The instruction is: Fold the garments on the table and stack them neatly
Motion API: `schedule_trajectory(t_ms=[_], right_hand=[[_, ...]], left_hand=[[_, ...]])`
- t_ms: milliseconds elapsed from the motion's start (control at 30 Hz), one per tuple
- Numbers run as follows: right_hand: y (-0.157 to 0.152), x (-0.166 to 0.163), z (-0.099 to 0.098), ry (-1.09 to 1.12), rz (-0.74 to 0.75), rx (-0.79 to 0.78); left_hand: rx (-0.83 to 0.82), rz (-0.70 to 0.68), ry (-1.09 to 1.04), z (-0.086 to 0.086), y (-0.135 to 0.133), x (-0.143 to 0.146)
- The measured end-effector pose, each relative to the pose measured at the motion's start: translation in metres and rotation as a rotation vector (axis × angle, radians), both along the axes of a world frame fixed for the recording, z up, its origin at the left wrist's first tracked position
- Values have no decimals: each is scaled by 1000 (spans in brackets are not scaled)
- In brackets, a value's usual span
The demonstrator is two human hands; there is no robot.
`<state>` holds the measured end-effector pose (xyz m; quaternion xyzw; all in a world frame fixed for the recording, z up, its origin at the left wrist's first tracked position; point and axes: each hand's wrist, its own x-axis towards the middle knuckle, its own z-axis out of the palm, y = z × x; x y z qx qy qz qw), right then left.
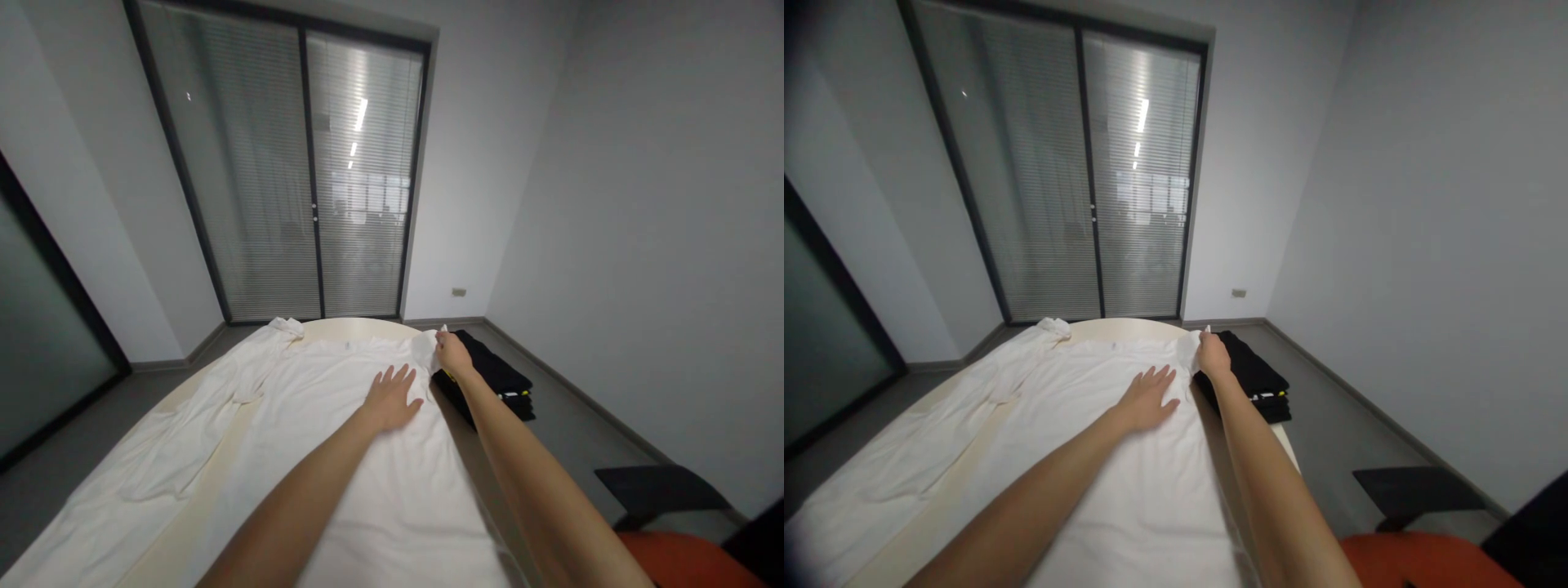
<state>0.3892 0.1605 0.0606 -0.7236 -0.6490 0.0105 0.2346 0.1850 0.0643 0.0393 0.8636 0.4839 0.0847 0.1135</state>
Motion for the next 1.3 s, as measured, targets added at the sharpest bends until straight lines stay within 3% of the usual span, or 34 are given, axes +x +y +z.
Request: schedule_trajectory(t_ms=[167, 300, 433, 567, 767, 867, 1067, 1300], right_hand=[[-9, -4, 2, -29, 41, 69], [-18, -15, 10, -45, 65, 110], [-28, -34, 21, -112, 85, 96], [-36, -58, 24, -206, 137, 82], [-45, -92, 5, -260, 250, 53], [-52, -108, -8, -268, 283, 18], [-69, -126, -26, -284, 366, -15], [-74, -122, -33, -256, 367, 10]], left_hand=[[-20, -12, 23, -20, 3, 28], [-8, -11, 20, -21, 3, 26], [30, 79, 17, -13, -1, -4], [55, 278, 55, -10, -10, -55], [72, 503, 193, -20, -25, -134], [96, 520, 238, -28, -35, -161], [200, 498, 161, -43, -49, -179], [169, 500, 134, -42, -52, -178]])
